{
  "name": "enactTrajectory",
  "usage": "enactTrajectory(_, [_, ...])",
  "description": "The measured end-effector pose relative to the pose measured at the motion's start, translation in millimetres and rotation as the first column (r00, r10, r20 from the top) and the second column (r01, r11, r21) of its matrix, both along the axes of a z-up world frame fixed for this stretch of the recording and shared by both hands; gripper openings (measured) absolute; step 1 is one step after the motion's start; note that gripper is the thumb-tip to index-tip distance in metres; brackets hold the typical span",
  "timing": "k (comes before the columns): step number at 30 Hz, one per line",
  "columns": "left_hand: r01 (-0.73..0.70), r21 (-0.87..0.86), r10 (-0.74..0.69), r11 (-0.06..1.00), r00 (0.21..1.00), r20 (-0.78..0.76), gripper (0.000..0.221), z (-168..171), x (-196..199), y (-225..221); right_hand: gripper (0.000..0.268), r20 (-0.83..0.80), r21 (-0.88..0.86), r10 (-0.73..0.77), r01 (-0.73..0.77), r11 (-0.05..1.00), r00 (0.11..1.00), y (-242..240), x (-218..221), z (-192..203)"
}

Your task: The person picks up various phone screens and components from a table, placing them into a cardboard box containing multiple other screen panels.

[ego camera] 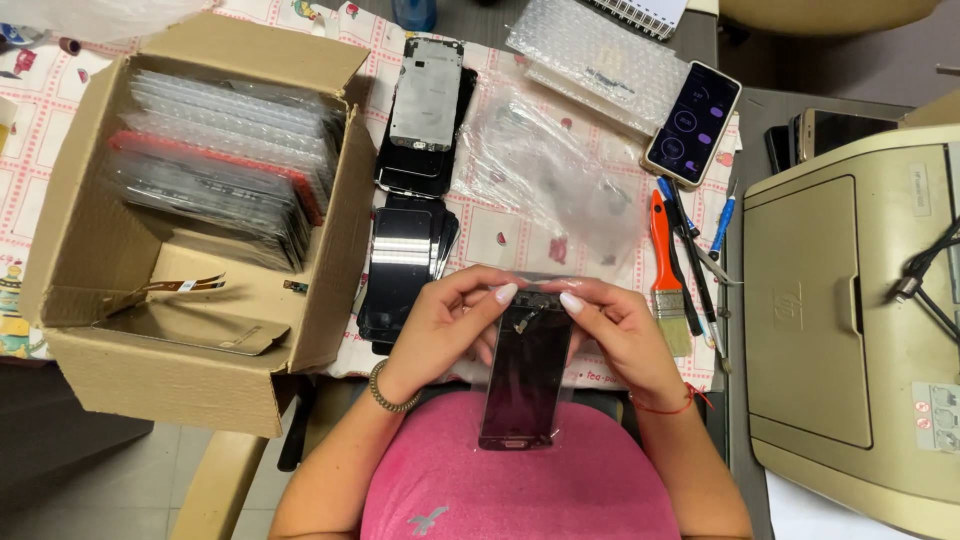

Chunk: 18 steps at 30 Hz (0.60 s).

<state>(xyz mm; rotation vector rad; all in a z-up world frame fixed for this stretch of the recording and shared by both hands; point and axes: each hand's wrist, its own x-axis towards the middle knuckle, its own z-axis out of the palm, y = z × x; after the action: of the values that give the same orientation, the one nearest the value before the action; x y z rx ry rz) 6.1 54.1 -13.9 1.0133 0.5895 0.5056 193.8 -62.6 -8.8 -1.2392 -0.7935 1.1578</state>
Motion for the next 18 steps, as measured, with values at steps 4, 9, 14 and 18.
enactTrajectory(4, [-0.015, 0.152, 0.021, 0.988, 0.999, -0.041, 0.019, 15, -13, 10, 0.028, 0.025, 0.059, 0.095, -0.097, 0.994, 0.995, -10, 9, -17])
enactTrajectory(9, [0.048, 0.36, -0.051, 0.932, 0.999, -0.001, 0.022, 10, -33, 15, 0.023, 0.17, 0.15, 0.174, -0.2, 0.968, 0.97, -17, 21, -31])
enactTrajectory(14, [0.006, 0.244, -0.008, 0.97, 1.0, 0.008, 0.025, 14, -46, 7, 0.025, -0.018, 0.157, 0.261, -0.255, 0.954, 0.965, -21, 6, -22])
enactTrajectory(18, [0.019, 0.312, -0.003, 0.95, 0.999, -0.053, 0.018, 22, -60, -6, 0.043, 0.013, 0.16, 0.376, -0.374, 0.914, 0.926, -22, 14, -44])
